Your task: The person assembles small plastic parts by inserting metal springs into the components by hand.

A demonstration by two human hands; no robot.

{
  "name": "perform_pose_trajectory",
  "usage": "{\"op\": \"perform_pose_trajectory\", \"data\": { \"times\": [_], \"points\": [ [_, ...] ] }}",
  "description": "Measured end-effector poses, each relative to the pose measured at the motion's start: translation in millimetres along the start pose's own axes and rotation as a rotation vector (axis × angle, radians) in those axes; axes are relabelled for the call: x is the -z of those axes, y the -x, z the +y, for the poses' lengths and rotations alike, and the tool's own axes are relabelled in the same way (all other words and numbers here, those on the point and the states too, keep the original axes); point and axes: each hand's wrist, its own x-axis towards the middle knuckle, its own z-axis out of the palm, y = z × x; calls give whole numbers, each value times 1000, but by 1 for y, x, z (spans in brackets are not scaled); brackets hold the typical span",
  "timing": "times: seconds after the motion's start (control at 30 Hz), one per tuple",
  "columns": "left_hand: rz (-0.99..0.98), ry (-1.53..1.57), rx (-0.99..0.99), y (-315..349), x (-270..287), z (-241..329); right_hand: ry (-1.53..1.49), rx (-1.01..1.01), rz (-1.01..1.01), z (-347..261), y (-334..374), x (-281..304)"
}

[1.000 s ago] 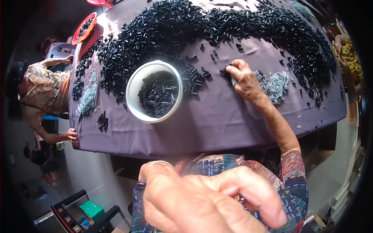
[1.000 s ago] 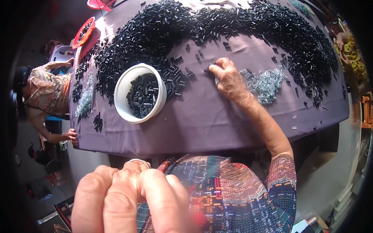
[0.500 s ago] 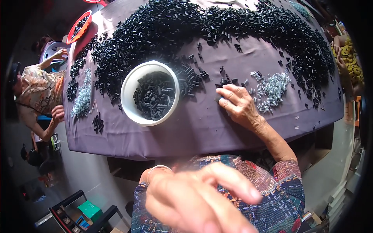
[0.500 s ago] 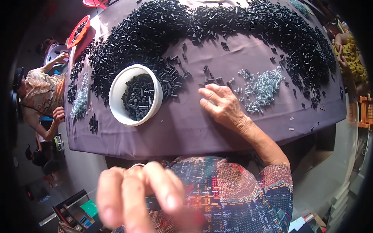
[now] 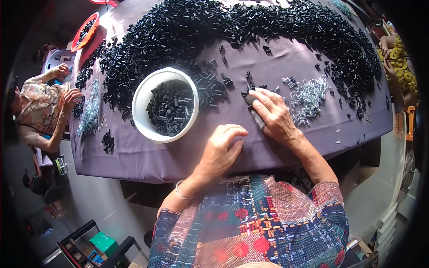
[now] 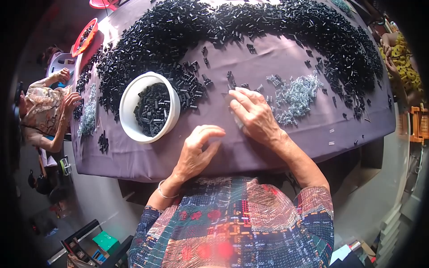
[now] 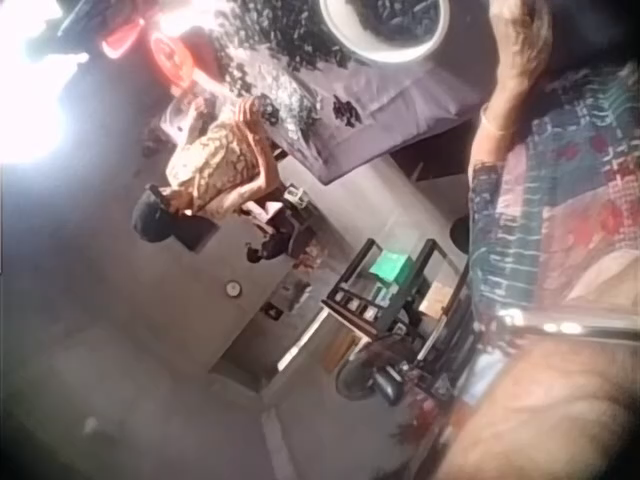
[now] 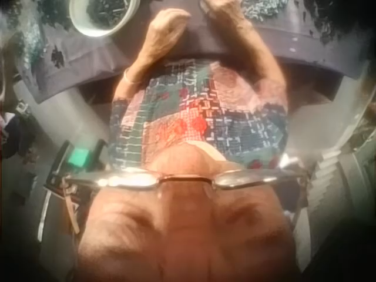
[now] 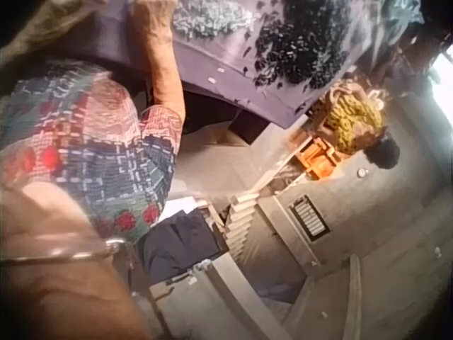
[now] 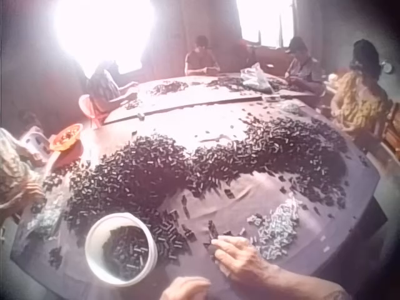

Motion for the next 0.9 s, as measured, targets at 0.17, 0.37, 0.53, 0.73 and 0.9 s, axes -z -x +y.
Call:
{"op": "perform_pose_trajectory", "data": {
  "times": [0.17,0.37,0.53,0.73,0.9],
  "points": [
    [198,-180,-99,-16,-8,-3,9,77,-40,-5,4,-10],
    [192,-279,-110,-3,-10,-16,-32,26,62,0,13,7],
    [187,-337,-123,-1,-17,-13,108,-217,125,18,-26,6],
    [218,-337,-102,2,-22,-15,243,-367,-85,26,-61,-18],
    [210,-253,-82,2,-20,-18,237,-297,-134,27,-65,-18]
  ]
}}
